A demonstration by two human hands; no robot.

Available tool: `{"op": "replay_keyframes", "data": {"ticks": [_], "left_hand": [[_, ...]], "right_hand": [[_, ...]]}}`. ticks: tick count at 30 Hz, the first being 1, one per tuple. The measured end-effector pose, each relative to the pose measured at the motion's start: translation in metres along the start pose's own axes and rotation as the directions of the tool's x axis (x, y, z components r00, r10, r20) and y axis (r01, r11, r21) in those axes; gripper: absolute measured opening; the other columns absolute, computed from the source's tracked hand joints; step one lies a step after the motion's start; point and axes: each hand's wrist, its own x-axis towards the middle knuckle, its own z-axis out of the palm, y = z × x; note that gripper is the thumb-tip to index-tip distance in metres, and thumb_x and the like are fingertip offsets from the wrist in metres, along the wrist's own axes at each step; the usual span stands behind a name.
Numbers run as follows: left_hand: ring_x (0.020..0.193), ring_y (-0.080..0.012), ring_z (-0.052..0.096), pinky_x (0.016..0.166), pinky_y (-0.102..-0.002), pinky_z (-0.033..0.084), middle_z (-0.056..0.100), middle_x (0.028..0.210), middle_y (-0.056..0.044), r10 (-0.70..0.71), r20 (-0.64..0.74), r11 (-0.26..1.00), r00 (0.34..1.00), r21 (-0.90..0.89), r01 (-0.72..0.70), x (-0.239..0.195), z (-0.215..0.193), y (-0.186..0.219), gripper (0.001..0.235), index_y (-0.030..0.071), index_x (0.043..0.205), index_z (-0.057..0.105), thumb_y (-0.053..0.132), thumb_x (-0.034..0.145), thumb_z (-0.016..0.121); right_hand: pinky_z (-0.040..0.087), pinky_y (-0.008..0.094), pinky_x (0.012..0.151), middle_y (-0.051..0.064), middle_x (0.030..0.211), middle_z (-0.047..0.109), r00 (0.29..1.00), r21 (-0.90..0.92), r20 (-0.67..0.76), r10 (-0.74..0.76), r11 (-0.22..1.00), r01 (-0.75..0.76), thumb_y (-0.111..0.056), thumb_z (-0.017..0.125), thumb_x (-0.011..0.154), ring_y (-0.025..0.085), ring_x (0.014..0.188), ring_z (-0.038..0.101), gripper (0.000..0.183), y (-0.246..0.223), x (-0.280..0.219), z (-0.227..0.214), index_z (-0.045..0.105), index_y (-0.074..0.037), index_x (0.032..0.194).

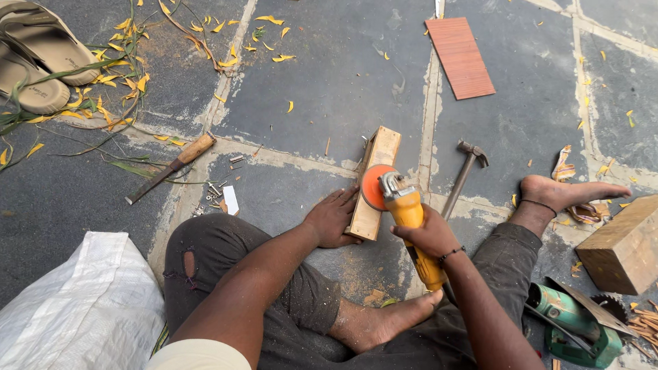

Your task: The person sits on a tiled floor and assembles a small wooden box. They use a hammer to drive nails into the wooden pieces to join them together. After assembly, they use a handheld rotary tool to smooth the edges of the box.

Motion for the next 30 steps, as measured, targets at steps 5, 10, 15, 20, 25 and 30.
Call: {"op": "replay_keyframes", "data": {"ticks": [5,10,15,20,25,30], "left_hand": [[0.157,-0.0349,0.012,0.127,-0.049,0.013,0.025,0.167,-0.016,0.017,-0.038,1.000,0.999,-0.010,-0.017,-0.003,0.002,-0.001,0.091,0.015,0.156,0.039,0.074,0.088,0.053],[0.157,-0.0334,0.012,0.126,-0.050,0.012,0.025,0.166,-0.015,0.004,-0.006,0.999,1.000,-0.034,-0.004,-0.002,-0.001,0.000,0.089,0.017,0.155,0.040,0.075,0.089,0.049],[0.157,-0.0330,0.011,0.127,-0.049,0.012,0.024,0.167,-0.016,0.021,-0.006,1.000,1.000,0.001,-0.021,0.000,-0.002,-0.001,0.087,0.019,0.157,0.039,0.076,0.092,0.041],[0.157,-0.0320,0.007,0.126,-0.049,0.010,0.021,0.167,-0.014,-0.001,0.053,1.000,0.999,0.001,0.001,0.001,-0.008,0.002,0.087,0.020,0.155,0.039,0.078,0.090,0.041],[0.158,-0.0316,0.008,0.128,-0.049,0.011,0.022,0.168,-0.013,-0.011,0.073,1.000,0.997,0.003,0.011,0.000,-0.010,0.003,0.087,0.021,0.157,0.038,0.078,0.091,0.040],[0.156,-0.0324,0.008,0.126,-0.049,0.011,0.020,0.167,-0.015,-0.006,0.075,1.000,0.997,0.028,0.004,0.001,-0.009,0.003,0.091,0.018,0.159,0.032,0.078,0.090,0.040]], "right_hand": [[0.062,0.039,0.072,0.016,0.092,0.076,0.999,0.013,0.014,0.035,0.999,-0.035,-0.032,0.086,0.072,0.026,0.077,0.075,0.065,-0.017,0.023,-0.003,0.061,-0.001,0.122],[0.062,0.040,0.073,0.015,0.093,0.076,0.997,0.008,-0.013,0.076,0.997,-0.076,-0.031,0.086,0.074,0.025,0.078,0.074,0.060,-0.021,0.047,-0.014,0.062,0.000,0.120],[0.062,0.041,0.068,0.015,0.093,0.074,0.990,0.166,-0.019,0.141,0.977,-0.136,-0.025,0.083,0.074,0.026,0.074,0.071,0.057,-0.016,0.070,-0.035,0.061,-0.001,0.121],[0.061,0.039,0.068,0.015,0.094,0.074,0.998,0.111,-0.032,0.060,0.992,-0.056,-0.025,0.084,0.075,0.024,0.074,0.072,0.057,-0.020,0.087,-0.045,0.061,0.000,0.120],[0.062,0.039,0.069,0.015,0.094,0.075,0.998,0.088,-0.015,0.066,0.994,-0.064,-0.027,0.084,0.075,0.025,0.075,0.073,0.058,-0.020,0.082,-0.043,0.061,0.000,0.121],[0.064,0.040,0.072,0.015,0.096,0.075,0.992,0.063,0.020,0.127,0.990,-0.128,-0.026,0.083,0.075,0.026,0.078,0.074,0.058,-0.009,0.052,-0.034,0.061,-0.002,0.123]]}}
